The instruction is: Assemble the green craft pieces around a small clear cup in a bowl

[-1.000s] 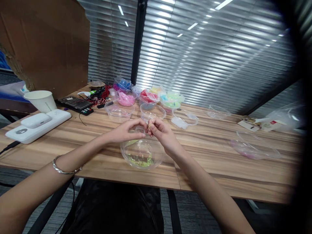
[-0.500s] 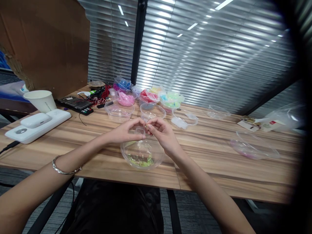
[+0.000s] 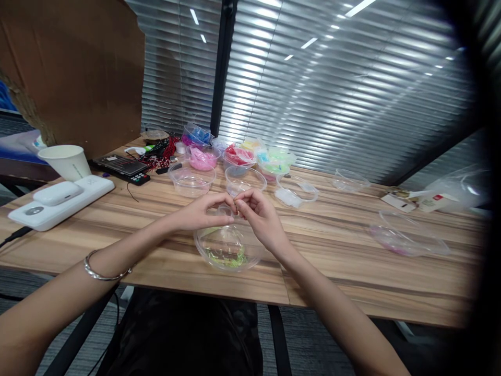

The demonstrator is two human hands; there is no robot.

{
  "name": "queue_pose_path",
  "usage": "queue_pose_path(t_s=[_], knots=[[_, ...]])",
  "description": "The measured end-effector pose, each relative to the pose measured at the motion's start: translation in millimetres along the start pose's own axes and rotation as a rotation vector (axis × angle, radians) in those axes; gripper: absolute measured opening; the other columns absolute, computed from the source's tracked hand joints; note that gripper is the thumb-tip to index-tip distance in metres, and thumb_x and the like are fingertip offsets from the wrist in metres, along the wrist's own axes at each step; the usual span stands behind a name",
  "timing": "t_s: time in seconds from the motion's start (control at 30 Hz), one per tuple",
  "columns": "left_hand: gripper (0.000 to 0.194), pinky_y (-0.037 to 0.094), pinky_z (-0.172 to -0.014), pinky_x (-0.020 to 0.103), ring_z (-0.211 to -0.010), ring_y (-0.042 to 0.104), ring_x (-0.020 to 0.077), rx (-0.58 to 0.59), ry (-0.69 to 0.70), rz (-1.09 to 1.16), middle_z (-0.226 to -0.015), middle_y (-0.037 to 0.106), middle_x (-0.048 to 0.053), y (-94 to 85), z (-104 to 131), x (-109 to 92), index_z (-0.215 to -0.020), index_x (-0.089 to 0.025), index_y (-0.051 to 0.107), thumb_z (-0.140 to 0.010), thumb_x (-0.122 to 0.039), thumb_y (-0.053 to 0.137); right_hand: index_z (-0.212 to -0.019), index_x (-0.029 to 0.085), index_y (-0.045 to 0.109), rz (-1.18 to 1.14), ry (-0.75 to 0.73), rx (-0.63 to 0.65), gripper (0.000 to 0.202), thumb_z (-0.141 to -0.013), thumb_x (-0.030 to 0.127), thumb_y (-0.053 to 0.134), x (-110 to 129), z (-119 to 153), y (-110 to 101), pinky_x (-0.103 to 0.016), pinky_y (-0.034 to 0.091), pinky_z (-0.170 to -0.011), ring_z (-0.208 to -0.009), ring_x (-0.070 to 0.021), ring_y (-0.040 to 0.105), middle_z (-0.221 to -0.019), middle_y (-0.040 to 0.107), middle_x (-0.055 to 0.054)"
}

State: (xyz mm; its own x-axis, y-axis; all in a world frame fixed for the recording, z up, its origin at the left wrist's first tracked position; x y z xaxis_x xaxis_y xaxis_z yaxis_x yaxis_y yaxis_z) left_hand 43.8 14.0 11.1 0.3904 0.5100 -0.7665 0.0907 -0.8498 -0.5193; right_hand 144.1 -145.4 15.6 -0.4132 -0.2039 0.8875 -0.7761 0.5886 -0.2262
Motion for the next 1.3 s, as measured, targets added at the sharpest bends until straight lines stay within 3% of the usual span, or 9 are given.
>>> queue_pose_path(t_s=[0.47, 0.93, 1.13, 1.3], knots=[[0.025, 0.045, -0.09, 0.033, -0.098, 0.058, 0.0179, -0.002, 0.01, 0.014, -0.102, 0.063, 0.004, 1.3, -0.1, 2.6, -0.101, -0.016, 0.061, -0.087, -0.036, 0.065, -0.093, 0.018, 0.058, 0.355, -0.161, -0.029, 0.008, -0.095, 0.023, 0.052, 3.5, 2.5, -1.0, -0.024, 0.044, -0.072, -0.079, -0.0106, 0.059, -0.089, 0.064, 0.0], [0.02, 0.044, -0.085, 0.03, -0.093, 0.058, 0.0167, 0.007, 0.077, -0.072, -0.098, 0.063, 0.004, -2.0, -2.2, 0.5, -0.095, -0.016, 0.061, -0.088, -0.034, 0.064, -0.091, 0.018, 0.058, 0.414, -0.187, -0.028, 0.007, -0.094, 0.023, 0.054, 3.9, 3.5, 0.1, -0.024, 0.043, -0.07, -0.076, -0.0101, 0.057, -0.086, 0.064, 0.001], [0.034, 0.045, -0.092, 0.033, -0.106, 0.056, 0.0196, 0.012, 0.018, -0.019, -0.112, 0.059, 0.007, -0.7, -1.0, -0.5, -0.112, -0.018, 0.056, -0.086, -0.036, 0.067, -0.095, 0.018, 0.064, 0.455, -0.406, -0.065, 0.008, -0.092, 0.016, 0.057, 8.9, 5.6, 1.3, -0.026, 0.046, -0.077, -0.085, -0.0119, 0.061, -0.091, 0.067, -0.002], [0.042, 0.044, -0.099, 0.035, -0.114, 0.053, 0.021, 0.008, 0.01, 0.041, -0.118, 0.056, 0.008, -0.1, -0.2, -1.0, -0.12, -0.02, 0.051, -0.085, -0.035, 0.068, -0.1, 0.019, 0.069, 0.427, -0.423, 0.012, 0.017, -0.092, 0.012, 0.055, 6.1, 5.3, 1.6, -0.029, 0.049, -0.085, -0.094, -0.0132, 0.064, -0.1, 0.07, -0.003]])
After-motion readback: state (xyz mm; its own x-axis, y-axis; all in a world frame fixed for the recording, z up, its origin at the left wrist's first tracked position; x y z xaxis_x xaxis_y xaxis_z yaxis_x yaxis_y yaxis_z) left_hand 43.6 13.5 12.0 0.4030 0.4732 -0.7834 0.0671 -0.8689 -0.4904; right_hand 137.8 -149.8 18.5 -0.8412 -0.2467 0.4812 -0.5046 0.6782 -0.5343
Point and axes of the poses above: each hand's wrist, its own z-axis away from the middle knuckle, its own y-axis out of the palm, x = y × z, the point moved 1 cm from there along -z, towards the middle knuckle
